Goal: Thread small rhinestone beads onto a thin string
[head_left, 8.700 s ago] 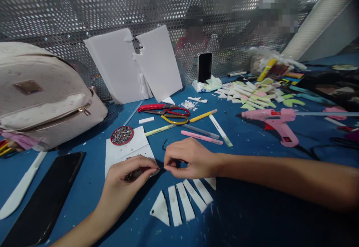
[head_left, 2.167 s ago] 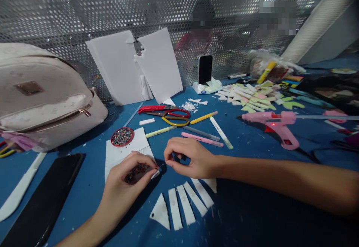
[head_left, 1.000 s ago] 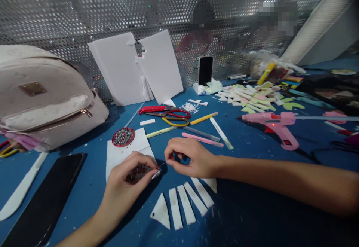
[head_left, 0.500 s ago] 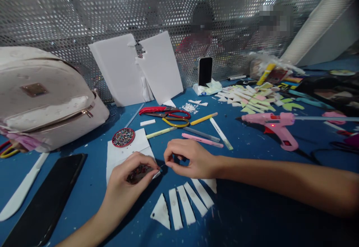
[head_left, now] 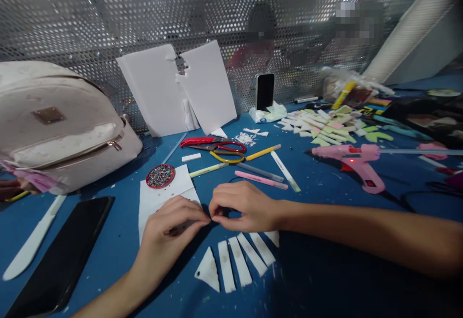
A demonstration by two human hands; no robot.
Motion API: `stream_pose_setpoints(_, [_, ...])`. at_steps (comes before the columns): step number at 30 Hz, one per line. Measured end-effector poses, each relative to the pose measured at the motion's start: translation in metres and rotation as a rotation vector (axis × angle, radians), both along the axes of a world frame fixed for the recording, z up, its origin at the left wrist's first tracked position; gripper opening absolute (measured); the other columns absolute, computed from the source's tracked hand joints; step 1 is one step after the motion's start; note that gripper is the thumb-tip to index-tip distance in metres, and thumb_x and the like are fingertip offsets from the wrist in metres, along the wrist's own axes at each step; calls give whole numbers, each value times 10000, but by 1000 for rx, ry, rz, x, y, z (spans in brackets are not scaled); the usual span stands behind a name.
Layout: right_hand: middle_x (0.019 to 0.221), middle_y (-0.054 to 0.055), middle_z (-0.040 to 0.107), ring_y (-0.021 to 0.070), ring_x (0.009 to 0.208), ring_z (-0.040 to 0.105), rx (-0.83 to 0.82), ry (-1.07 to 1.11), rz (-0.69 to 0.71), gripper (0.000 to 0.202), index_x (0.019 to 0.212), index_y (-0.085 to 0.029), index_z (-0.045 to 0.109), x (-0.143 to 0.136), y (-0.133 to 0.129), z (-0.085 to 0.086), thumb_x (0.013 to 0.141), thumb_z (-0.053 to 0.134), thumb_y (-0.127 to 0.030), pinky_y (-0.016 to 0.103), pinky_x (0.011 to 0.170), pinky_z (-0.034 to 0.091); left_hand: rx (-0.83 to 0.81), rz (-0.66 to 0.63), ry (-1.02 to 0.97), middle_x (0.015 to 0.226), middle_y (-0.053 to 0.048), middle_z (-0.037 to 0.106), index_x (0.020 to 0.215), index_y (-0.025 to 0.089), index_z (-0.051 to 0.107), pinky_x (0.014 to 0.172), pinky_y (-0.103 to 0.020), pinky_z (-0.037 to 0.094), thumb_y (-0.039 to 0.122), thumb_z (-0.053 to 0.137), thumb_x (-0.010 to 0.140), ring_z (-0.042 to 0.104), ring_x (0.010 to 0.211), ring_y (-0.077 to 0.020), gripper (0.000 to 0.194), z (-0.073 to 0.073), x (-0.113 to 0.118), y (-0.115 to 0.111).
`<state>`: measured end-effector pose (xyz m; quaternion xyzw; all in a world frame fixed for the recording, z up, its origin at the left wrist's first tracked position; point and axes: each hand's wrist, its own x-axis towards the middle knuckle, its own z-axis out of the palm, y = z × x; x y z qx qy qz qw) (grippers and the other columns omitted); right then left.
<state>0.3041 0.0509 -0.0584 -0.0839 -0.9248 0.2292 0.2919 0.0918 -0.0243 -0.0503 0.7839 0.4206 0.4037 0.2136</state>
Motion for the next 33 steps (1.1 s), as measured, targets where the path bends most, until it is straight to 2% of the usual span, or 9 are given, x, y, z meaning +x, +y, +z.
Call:
stream_pose_setpoints(6, [841, 25, 645, 143, 789, 562, 19, -23, 9, 66, 934, -174, 605, 0, 0, -1, 932, 546, -145, 248, 712, 418, 44, -13, 44, 771, -18, 706, 838, 222, 740, 634, -255, 492, 143, 677, 887, 668, 708, -154, 112, 0, 0, -2])
stream_pose_setpoints(14, [838, 11, 636, 135, 812, 561, 50, -55, 27, 21, 953, -173, 600, 1, 0, -2, 943, 585, -184, 239, 709, 405, 122, 19, 107, 740, 14, 685, 833, 203, 638, 654, -268, 455, 176, 718, 868, 627, 672, -143, 91, -3, 2, -4])
stream_pose_setpoints(24, [833, 11, 634, 142, 796, 553, 58, -44, 36, 77, 919, -182, 597, -2, 0, -1, 914, 543, -128, 249, 713, 408, 188, -61, 166, 777, 9, 688, 881, 201, 625, 692, -284, 422, 128, 696, 884, 602, 718, -146, 102, -6, 1, -3])
stream_pose_setpoints(26, [825, 9, 627, 140, 777, 544, 27, -14, 0, 89, 901, -180, 586, -2, -1, 0, 879, 548, -102, 252, 709, 407, 232, -102, 146, 756, -3, 673, 893, 193, 640, 682, -293, 412, 108, 682, 890, 583, 712, -154, 94, -8, 1, -5])
stream_pose_setpoints(29, [802, 3, 601, 144, 755, 521, -54, 46, -126, 90, 866, -182, 561, -1, -1, 2, 843, 563, -95, 271, 714, 404, 339, -228, 153, 729, -25, 651, 932, 163, 657, 707, -319, 413, 59, 621, 913, 556, 721, -168, 112, -10, 1, -9])
stream_pose_setpoints(33, [849, 3, 564, 136, 756, 519, -294, 149, -256, 94, 876, -188, 523, -1, 2, 2, 868, 530, -94, 266, 719, 433, 415, -377, 187, 735, -50, 654, 1005, 115, 651, 768, -356, 434, 10, 557, 927, 547, 759, -180, 161, -13, 1, -14])
